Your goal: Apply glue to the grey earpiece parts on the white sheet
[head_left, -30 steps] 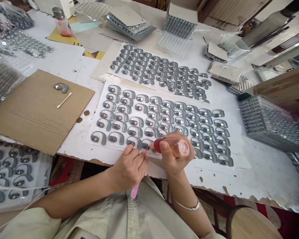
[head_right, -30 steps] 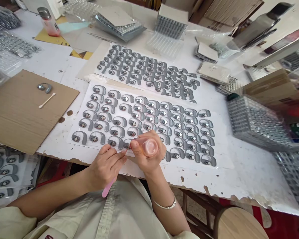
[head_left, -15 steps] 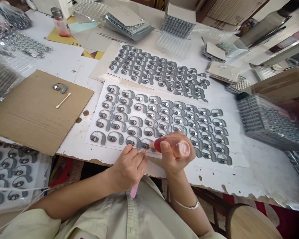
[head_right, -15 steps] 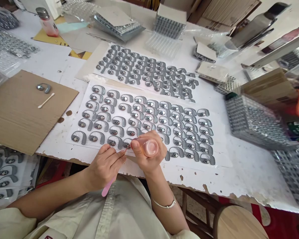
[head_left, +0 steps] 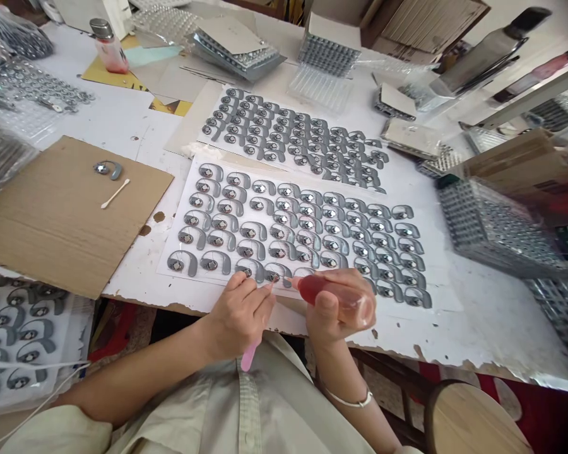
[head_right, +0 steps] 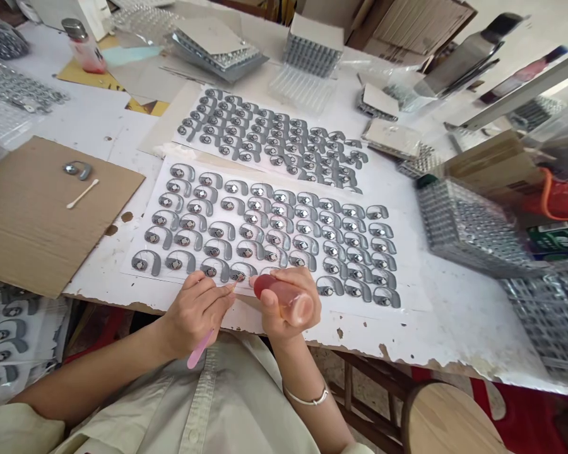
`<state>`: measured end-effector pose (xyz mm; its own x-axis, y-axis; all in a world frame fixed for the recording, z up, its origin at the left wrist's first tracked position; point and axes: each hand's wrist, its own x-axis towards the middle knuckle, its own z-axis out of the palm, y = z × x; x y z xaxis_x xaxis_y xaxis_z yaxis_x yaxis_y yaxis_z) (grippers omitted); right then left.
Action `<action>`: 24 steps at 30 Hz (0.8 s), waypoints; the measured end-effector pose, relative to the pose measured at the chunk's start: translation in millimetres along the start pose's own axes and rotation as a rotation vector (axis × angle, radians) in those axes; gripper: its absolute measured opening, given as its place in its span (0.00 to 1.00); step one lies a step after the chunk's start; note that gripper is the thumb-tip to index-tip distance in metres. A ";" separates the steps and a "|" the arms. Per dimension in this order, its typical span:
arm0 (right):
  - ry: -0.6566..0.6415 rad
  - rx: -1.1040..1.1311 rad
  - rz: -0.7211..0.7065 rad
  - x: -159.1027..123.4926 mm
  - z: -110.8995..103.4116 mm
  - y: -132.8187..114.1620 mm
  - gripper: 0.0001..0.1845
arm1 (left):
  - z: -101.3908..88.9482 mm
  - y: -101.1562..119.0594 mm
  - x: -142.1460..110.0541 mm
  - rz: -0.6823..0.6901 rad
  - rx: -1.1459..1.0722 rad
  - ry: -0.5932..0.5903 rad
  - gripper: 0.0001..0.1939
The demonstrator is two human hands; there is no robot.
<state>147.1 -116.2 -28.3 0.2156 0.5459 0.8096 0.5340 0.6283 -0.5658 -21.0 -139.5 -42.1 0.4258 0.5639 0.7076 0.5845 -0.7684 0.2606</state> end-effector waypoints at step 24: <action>-0.082 -0.035 0.044 -7.7 2.7 4.7 0.10 | -0.1 -1.7 -2.1 -0.003 -0.023 -0.002 0.06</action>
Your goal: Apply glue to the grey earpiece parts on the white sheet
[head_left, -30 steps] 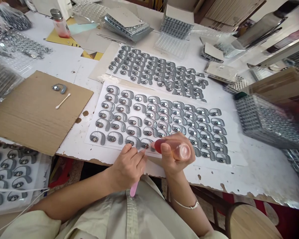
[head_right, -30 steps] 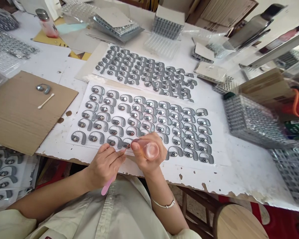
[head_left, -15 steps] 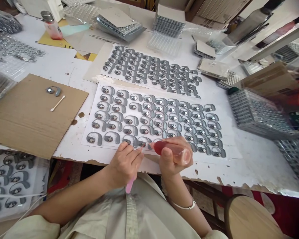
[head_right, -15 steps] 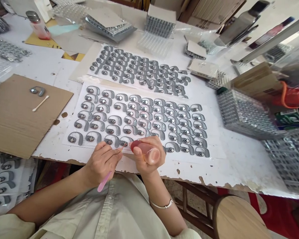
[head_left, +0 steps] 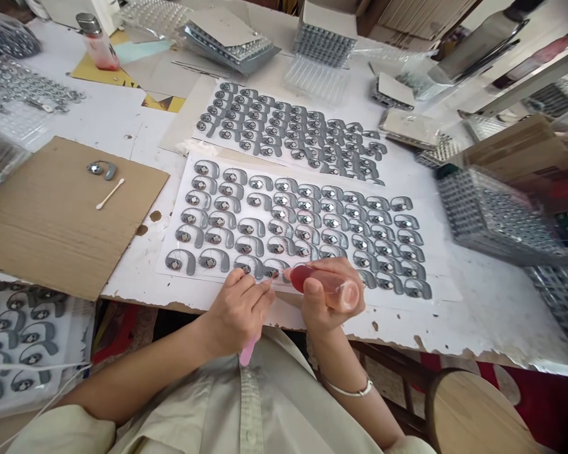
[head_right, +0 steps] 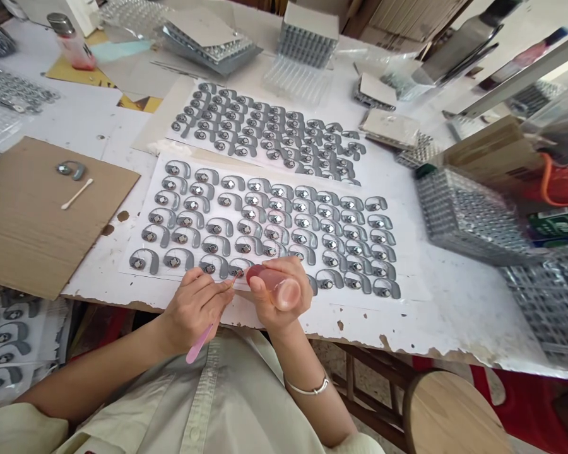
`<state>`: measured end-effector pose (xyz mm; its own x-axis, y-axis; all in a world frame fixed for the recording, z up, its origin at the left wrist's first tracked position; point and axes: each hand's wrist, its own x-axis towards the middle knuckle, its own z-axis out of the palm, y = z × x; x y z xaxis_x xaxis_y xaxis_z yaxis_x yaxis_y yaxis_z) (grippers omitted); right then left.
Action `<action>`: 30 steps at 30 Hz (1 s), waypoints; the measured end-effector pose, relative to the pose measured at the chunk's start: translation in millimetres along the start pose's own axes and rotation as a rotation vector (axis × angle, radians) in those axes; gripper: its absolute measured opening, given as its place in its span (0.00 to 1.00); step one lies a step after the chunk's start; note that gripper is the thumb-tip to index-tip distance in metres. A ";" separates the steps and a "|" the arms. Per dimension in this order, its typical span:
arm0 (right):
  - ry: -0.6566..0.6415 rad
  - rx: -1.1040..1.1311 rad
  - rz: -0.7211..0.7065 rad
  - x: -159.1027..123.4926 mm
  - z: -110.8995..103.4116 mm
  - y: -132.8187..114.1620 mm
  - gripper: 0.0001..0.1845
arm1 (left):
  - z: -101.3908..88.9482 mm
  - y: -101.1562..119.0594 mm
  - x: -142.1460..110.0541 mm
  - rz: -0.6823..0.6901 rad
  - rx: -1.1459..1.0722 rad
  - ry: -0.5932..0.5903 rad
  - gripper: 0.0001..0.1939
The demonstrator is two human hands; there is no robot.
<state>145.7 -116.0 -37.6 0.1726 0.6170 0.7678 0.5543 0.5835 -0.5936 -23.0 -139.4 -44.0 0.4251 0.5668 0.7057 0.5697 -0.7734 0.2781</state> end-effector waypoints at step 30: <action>0.005 -0.015 -0.097 0.0 -4.4 -2.1 0.08 | -3.9 -6.3 5.7 -0.052 -0.113 0.016 0.07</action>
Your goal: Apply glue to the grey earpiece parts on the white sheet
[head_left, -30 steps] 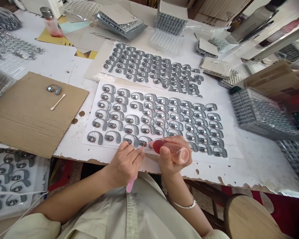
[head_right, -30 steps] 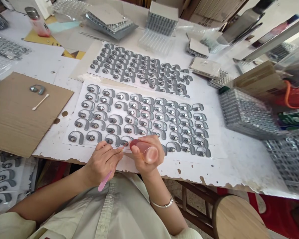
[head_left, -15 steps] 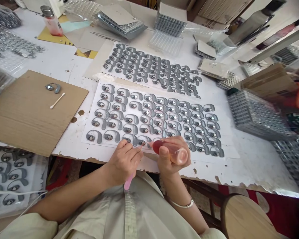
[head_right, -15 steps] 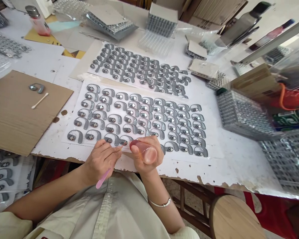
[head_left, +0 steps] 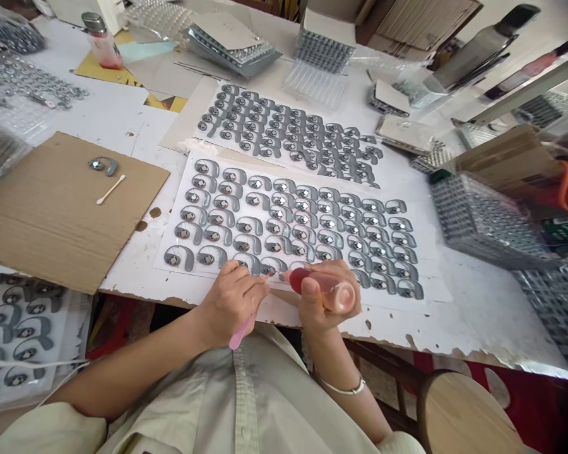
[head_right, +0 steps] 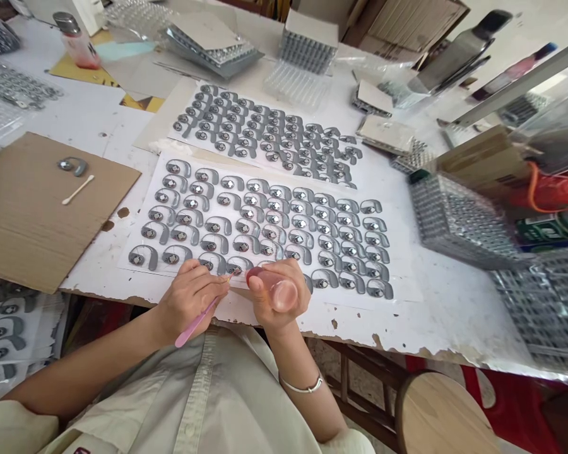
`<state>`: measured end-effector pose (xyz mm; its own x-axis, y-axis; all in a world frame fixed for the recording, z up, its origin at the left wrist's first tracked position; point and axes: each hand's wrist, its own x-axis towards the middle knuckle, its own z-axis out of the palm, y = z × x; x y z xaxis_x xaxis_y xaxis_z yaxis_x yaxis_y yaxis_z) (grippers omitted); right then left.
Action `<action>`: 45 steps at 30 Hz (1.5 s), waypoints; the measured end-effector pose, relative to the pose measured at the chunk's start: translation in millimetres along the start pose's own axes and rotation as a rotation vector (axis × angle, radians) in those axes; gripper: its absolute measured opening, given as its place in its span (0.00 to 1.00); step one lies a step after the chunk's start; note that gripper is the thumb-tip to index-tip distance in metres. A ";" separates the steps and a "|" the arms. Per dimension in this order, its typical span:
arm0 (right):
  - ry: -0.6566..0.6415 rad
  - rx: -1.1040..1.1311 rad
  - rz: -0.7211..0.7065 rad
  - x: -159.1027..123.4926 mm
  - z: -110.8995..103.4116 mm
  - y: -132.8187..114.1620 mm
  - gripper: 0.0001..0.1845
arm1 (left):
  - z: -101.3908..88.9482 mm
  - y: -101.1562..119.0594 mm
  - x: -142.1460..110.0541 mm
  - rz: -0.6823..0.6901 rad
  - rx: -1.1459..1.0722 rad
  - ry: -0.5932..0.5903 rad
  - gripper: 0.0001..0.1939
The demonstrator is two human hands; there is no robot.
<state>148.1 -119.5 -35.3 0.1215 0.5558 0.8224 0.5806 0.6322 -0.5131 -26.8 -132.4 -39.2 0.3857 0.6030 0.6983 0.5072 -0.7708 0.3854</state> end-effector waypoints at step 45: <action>-0.008 0.042 0.006 0.6 0.5 -2.7 0.06 | -20.3 -28.2 18.9 -0.195 -0.380 -0.240 0.07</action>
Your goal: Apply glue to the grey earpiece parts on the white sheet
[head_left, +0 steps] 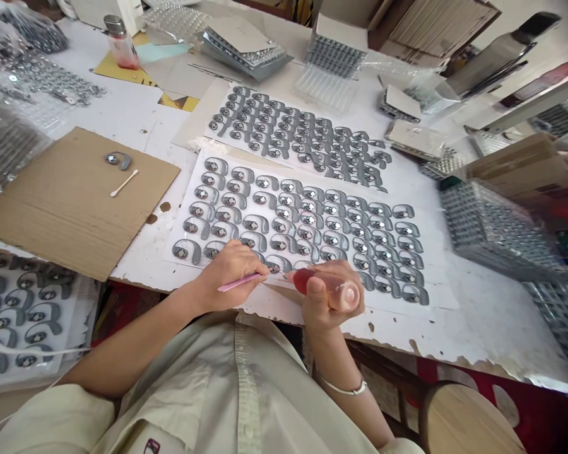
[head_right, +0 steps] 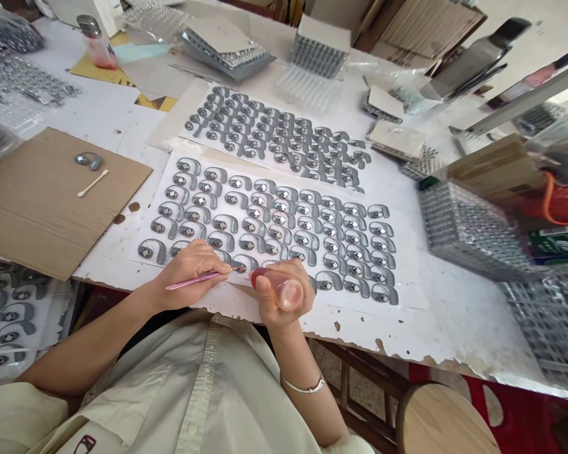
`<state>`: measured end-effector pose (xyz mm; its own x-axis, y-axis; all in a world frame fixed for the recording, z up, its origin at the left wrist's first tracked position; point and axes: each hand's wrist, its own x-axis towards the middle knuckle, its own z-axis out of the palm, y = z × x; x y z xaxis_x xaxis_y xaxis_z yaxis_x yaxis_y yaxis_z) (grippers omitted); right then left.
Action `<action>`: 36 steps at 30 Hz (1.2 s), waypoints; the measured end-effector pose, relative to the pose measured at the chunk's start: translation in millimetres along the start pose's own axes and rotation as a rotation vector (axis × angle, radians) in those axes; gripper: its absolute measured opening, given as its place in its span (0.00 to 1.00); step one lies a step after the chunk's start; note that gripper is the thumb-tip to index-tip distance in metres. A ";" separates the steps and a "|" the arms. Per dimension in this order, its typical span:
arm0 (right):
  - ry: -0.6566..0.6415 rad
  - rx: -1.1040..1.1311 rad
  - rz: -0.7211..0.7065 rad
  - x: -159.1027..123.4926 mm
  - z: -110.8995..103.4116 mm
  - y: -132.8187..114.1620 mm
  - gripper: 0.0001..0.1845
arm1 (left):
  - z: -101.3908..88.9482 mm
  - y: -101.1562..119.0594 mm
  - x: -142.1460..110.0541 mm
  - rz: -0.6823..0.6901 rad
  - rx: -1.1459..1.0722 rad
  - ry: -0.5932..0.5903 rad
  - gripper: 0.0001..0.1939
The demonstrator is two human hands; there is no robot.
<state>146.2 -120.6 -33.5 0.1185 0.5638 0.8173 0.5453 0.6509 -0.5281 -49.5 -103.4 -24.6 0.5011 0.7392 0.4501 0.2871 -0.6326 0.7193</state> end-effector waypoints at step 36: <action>-0.011 0.016 0.044 0.6 3.2 2.4 0.07 | -1.1 0.9 -0.6 -0.030 0.003 0.002 0.08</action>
<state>144.9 -117.1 -35.0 0.1323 0.5976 0.7908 0.5268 0.6335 -0.5668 -50.4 -104.1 -23.6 0.4903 0.7582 0.4298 0.3045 -0.6111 0.7306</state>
